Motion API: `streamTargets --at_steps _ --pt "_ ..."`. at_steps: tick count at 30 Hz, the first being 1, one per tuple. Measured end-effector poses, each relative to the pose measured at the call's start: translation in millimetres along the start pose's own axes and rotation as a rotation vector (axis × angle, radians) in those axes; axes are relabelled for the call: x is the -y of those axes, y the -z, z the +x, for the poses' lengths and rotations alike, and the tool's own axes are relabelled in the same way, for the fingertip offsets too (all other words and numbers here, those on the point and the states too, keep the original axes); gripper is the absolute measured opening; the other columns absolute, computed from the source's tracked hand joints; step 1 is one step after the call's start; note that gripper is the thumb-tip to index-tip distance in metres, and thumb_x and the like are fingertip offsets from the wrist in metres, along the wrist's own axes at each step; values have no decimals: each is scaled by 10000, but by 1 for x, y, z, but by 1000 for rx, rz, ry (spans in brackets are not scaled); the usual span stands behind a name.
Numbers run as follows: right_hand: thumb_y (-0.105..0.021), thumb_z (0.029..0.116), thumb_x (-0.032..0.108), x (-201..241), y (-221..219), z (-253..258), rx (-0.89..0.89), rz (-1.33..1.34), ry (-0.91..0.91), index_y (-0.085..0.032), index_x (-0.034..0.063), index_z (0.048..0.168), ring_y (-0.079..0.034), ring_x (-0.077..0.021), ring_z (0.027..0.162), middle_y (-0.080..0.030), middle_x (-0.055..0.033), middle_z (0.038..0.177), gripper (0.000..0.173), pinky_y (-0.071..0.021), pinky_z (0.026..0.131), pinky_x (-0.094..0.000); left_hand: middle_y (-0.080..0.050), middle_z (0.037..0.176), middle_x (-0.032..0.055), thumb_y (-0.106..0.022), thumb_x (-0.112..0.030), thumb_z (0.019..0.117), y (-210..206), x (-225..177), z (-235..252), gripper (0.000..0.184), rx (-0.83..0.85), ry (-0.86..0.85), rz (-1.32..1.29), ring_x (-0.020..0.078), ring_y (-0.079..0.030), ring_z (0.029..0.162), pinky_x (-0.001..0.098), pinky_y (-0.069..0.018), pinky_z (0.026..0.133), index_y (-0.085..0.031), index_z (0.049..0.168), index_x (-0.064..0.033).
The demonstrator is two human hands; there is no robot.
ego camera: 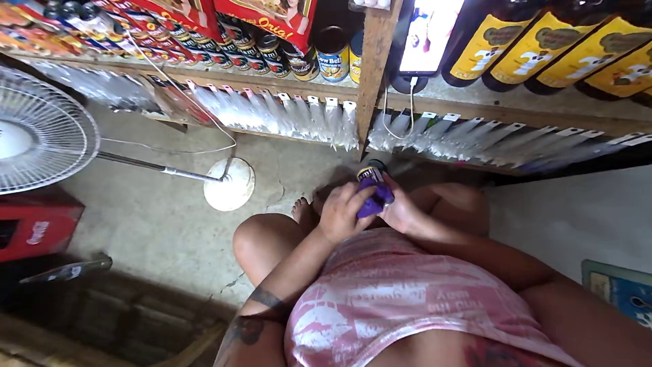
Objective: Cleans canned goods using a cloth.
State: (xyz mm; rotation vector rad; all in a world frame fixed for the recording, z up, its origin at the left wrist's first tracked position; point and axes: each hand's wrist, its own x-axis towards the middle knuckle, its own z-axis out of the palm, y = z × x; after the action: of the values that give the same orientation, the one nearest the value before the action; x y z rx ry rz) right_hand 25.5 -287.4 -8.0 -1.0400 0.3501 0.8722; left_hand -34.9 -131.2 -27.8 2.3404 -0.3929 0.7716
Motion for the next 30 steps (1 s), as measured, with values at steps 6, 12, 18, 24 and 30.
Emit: streamTargets --at_steps 6,12,18,24,30 --pt "-223 1115 414 4 -1 -6 26 -6 -23 -505 86 1297 -670 -173 873 -652 -92 1057 469 -572 748 -316 -711 1033 157 -623 -346 952 -1 24 -4 405 33 146 34 278 -714 876 464 -599 736 -692 1229 -59" --pt "-221 1120 360 2 -1 -1 7 -8 -4 -551 76 1255 -672 -199 889 -669 -104 1027 455 -570 747 -358 -723 999 147 -635 -371 938 1 9 -2 401 41 78 -38 256 -715 880 437 -601 771 -707 1178 -58" --pt "-216 1116 411 0 0 0 37 -60 -46 -562 103 1226 -661 -163 845 -667 -68 981 476 -557 725 -322 -735 1029 120 -616 -390 946 0 12 -3 374 74 35 5 228 -723 915 414 -600 807 -726 1166 -109" --pt "-287 1114 341 14 -2 -9 150 -74 -7 -450 76 1400 -678 -202 967 -638 -114 1169 422 -588 816 -353 -713 1117 152 -672 -299 951 3 43 -6 441 -3 448 -139 241 -709 994 463 -592 875 -637 1281 -8" --pt "-508 1037 95 34 3 0 -11 -56 178 -381 3 1427 -681 -242 1026 -628 -168 1211 421 -588 881 -397 -671 1098 118 -660 -159 954 3 29 3 499 -155 706 -704 114 -692 969 316 -593 888 -447 1322 102"
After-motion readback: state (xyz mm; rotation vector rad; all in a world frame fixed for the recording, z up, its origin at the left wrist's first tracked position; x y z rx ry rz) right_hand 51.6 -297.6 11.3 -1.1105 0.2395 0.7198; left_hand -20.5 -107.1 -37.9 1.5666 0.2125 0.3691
